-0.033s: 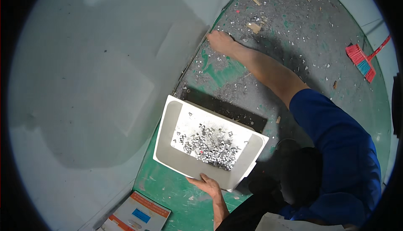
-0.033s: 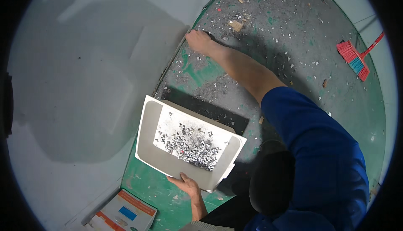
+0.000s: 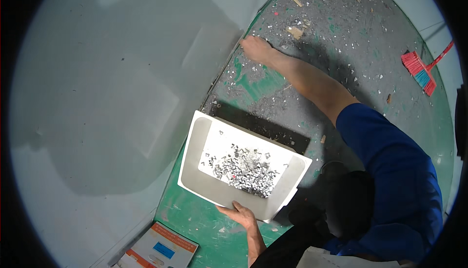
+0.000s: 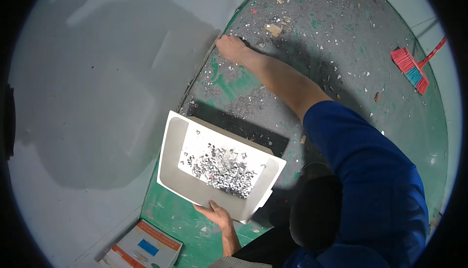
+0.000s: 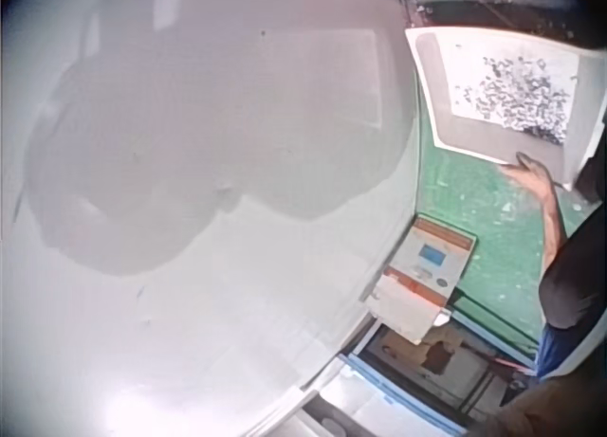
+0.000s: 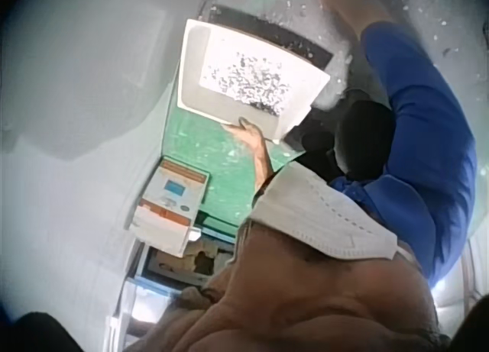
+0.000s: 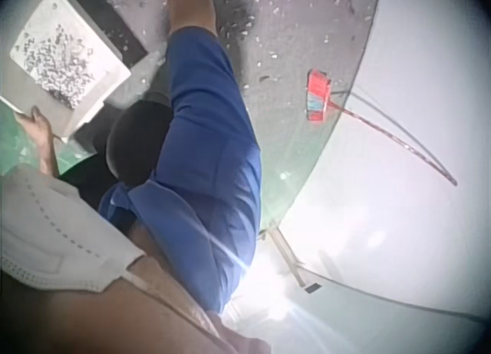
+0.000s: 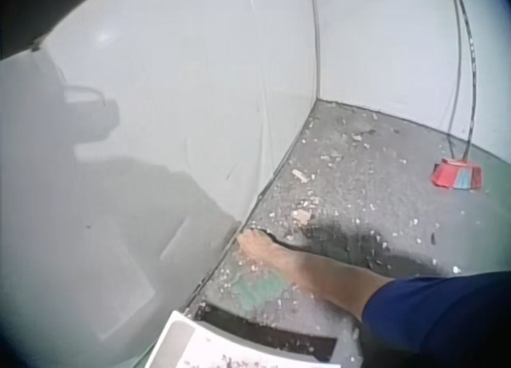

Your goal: Picking up small scrap pieces from the floor by hand and placing them into a plastic bin.

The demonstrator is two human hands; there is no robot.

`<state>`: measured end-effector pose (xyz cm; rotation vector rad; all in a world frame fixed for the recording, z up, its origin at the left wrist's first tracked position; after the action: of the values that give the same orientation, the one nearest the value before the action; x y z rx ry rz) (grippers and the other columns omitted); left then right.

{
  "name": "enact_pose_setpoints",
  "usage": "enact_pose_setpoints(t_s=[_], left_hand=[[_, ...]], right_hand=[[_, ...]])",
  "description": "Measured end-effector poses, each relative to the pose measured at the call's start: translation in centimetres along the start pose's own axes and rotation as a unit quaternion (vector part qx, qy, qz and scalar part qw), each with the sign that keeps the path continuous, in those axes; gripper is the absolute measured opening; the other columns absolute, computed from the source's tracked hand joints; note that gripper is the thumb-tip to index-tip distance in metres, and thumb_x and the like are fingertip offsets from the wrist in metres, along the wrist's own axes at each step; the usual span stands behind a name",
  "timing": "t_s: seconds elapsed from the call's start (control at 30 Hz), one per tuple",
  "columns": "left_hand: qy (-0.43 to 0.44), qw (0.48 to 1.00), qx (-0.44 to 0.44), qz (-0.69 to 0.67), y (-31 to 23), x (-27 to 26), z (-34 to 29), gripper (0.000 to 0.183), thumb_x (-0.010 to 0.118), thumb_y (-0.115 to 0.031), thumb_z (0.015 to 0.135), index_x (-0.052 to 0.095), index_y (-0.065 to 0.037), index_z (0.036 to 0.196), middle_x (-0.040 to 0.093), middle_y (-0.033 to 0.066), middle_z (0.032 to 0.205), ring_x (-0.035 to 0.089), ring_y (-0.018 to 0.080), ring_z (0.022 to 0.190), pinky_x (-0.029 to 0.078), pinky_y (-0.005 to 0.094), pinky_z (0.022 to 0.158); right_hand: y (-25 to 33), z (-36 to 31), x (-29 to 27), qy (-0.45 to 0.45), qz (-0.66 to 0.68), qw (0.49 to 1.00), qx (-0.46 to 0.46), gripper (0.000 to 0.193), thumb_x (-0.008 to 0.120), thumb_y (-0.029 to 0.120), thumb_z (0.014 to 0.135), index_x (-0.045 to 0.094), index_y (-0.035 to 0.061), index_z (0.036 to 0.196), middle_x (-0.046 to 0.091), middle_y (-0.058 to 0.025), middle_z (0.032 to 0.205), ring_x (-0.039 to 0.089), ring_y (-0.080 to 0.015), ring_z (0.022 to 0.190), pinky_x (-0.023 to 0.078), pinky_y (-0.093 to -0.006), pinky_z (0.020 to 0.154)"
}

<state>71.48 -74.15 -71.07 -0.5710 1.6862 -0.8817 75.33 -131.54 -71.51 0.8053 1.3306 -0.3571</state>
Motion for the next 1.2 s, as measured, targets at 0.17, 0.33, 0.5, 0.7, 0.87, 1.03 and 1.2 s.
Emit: enact_pose_setpoints(t_s=[0.17, 0.33, 0.5, 0.7, 0.87, 1.03, 1.2], left_hand=[[-0.004, 1.000, -0.017, 0.003, 0.1, -0.5, 0.0, 0.067, 0.040, 0.002, 0.090, 0.008, 0.007, 0.149, 0.023, 0.0287, 0.147, 0.032, 0.0381, 0.135, 0.023, 0.0440, 0.115], [0.011, 0.999, -0.013, -0.036, 0.0, 0.0, 0.0, 0.068, 0.039, 0.004, 0.090, 0.007, 0.006, 0.150, 0.022, 0.0284, 0.148, 0.031, 0.0373, 0.137, 0.022, 0.0416, 0.115], [0.009, 1.000, -0.011, 0.002, 0.4, -0.1, 0.0, 0.067, 0.038, 0.006, 0.090, 0.007, 0.006, 0.150, 0.022, 0.0289, 0.148, 0.032, 0.0374, 0.136, 0.023, 0.0420, 0.115], [0.001, 1.000, -0.013, -0.003, 0.1, -0.2, 0.0, 0.066, 0.039, 0.005, 0.090, 0.008, 0.007, 0.149, 0.023, 0.0294, 0.147, 0.032, 0.0370, 0.135, 0.023, 0.0419, 0.115], [0.005, 1.000, 0.003, 0.007, -0.1, 0.0, 0.1, 0.067, 0.039, 0.005, 0.090, 0.008, 0.007, 0.149, 0.023, 0.0293, 0.147, 0.031, 0.0372, 0.136, 0.022, 0.0422, 0.115], [0.010, 1.000, -0.022, -0.007, -0.6, 0.6, 0.0, 0.066, 0.042, -0.002, 0.092, 0.010, 0.009, 0.149, 0.023, 0.0302, 0.147, 0.030, 0.0402, 0.137, 0.023, 0.0455, 0.115], [-0.007, 0.999, -0.029, -0.014, 0.1, -0.6, -0.2, 0.065, 0.042, -0.004, 0.093, 0.009, 0.009, 0.148, 0.022, 0.0309, 0.147, 0.030, 0.0396, 0.136, 0.022, 0.0453, 0.116]], right_hand=[[1.2, -1.2, -0.7, -0.021, 0.023, 0.999, -0.033, 0.019, 0.055, 0.004, 0.085, 0.068, -0.0032, 0.096, 0.068, -0.0271, 0.098, 0.068, -0.0413, 0.095, 0.056, -0.0494, 0.082], [-0.1, -1.3, 0.3, -0.020, 0.021, 0.999, -0.035, 0.022, 0.057, 0.005, 0.080, 0.065, -0.0055, 0.098, 0.066, -0.0289, 0.095, 0.067, -0.0431, 0.092, 0.055, -0.0511, 0.081], [0.0, -1.2, 0.3, -0.012, 0.019, 0.999, -0.025, 0.020, 0.057, 0.004, 0.079, 0.068, -0.0041, 0.093, 0.066, -0.0287, 0.094, 0.067, -0.0440, 0.090, 0.055, -0.0516, 0.080], [3.3, -1.7, 1.4, -0.011, 0.022, 0.993, -0.118, 0.016, 0.056, 0.003, 0.080, 0.069, -0.0042, 0.086, 0.069, -0.0254, 0.086, 0.070, -0.0410, 0.087, 0.057, -0.0479, 0.076], [2.8, -1.7, 2.7, -0.014, -0.061, 0.987, -0.145, 0.013, 0.059, 0.004, 0.079, 0.070, -0.0021, 0.081, 0.069, -0.0228, 0.081, 0.071, -0.0372, 0.084, 0.059, -0.0445, 0.073], [2.7, -2.7, 0.4, -0.059, 0.012, 0.991, -0.115, 0.013, 0.059, 0.005, 0.078, 0.069, -0.0023, 0.080, 0.069, -0.0220, 0.082, 0.069, -0.0413, 0.082, 0.057, -0.0464, 0.074], [12.2, -10.4, -7.4, -0.024, 0.320, 0.927, -0.192, 0.016, 0.061, 0.012, 0.079, 0.069, 0.0013, 0.089, 0.068, -0.0191, 0.089, 0.068, -0.0347, 0.089, 0.053, -0.0441, 0.080]])
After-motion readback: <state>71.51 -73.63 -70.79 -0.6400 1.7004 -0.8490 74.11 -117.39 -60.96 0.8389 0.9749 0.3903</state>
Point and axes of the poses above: each hand's wrist, its own z-axis towards the middle knuckle, its own x-axis out of the palm, y = z × x, the point moved 4 cm from there along z, towards the middle knuckle
